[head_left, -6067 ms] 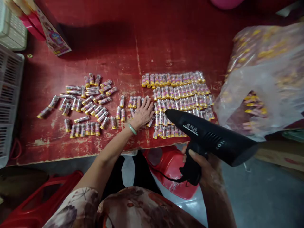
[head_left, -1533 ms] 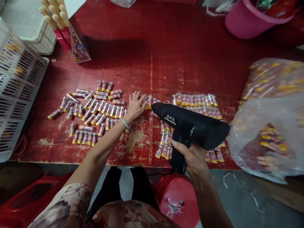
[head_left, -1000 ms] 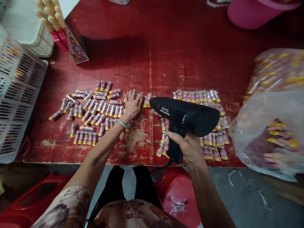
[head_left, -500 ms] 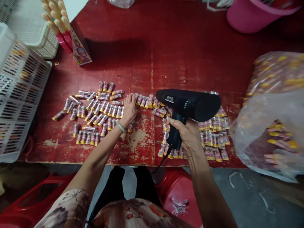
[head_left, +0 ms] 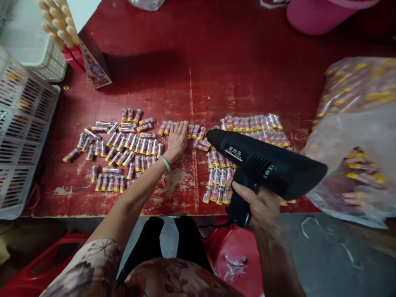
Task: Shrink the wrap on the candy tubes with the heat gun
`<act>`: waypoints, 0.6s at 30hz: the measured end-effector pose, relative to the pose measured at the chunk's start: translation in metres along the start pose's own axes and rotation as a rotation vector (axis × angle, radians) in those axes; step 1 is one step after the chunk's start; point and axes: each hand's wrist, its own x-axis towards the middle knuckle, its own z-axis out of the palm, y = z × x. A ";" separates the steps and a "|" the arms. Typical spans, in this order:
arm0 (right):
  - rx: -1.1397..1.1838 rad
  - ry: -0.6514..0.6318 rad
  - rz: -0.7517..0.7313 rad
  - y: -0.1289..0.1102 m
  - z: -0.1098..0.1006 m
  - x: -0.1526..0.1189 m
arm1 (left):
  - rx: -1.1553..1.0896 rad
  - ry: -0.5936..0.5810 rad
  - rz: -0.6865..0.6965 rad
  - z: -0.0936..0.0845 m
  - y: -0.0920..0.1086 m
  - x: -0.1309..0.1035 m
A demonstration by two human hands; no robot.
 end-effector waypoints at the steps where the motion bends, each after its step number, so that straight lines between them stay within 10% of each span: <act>1: -0.004 -0.003 0.011 0.001 0.000 0.001 | -0.002 0.011 -0.009 0.001 0.000 -0.001; 18: -0.012 -0.028 -0.065 -0.013 0.037 0.034 | 0.012 0.031 -0.071 0.005 0.013 -0.018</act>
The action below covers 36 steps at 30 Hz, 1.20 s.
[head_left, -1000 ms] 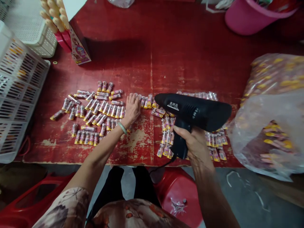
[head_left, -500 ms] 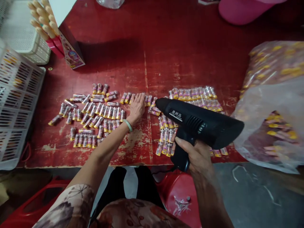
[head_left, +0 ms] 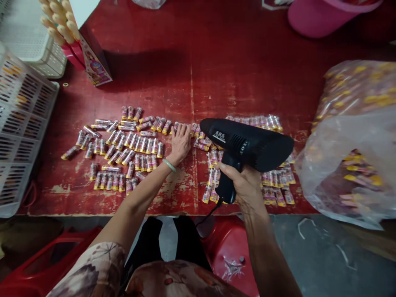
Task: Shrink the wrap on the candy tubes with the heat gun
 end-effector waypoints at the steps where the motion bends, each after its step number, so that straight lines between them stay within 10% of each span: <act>1: -0.004 0.000 -0.001 -0.001 0.003 0.001 | 0.002 0.022 -0.016 -0.001 -0.002 -0.002; 9: -0.086 -0.026 -0.065 0.004 -0.009 0.005 | 0.035 0.126 -0.070 -0.010 -0.017 -0.033; 16: -0.066 0.121 -0.018 0.009 -0.037 -0.013 | 0.113 -0.126 0.384 0.006 0.029 -0.026; 28: -0.156 0.130 0.078 0.020 -0.036 -0.039 | 0.150 -0.168 -0.052 0.001 0.024 -0.066; 33: -0.195 -0.123 0.138 0.018 -0.028 -0.045 | 0.058 -0.096 -0.068 0.002 0.017 -0.077; 36: -0.242 -0.019 0.059 0.019 -0.031 -0.045 | -0.002 -0.105 -0.041 0.000 0.012 -0.082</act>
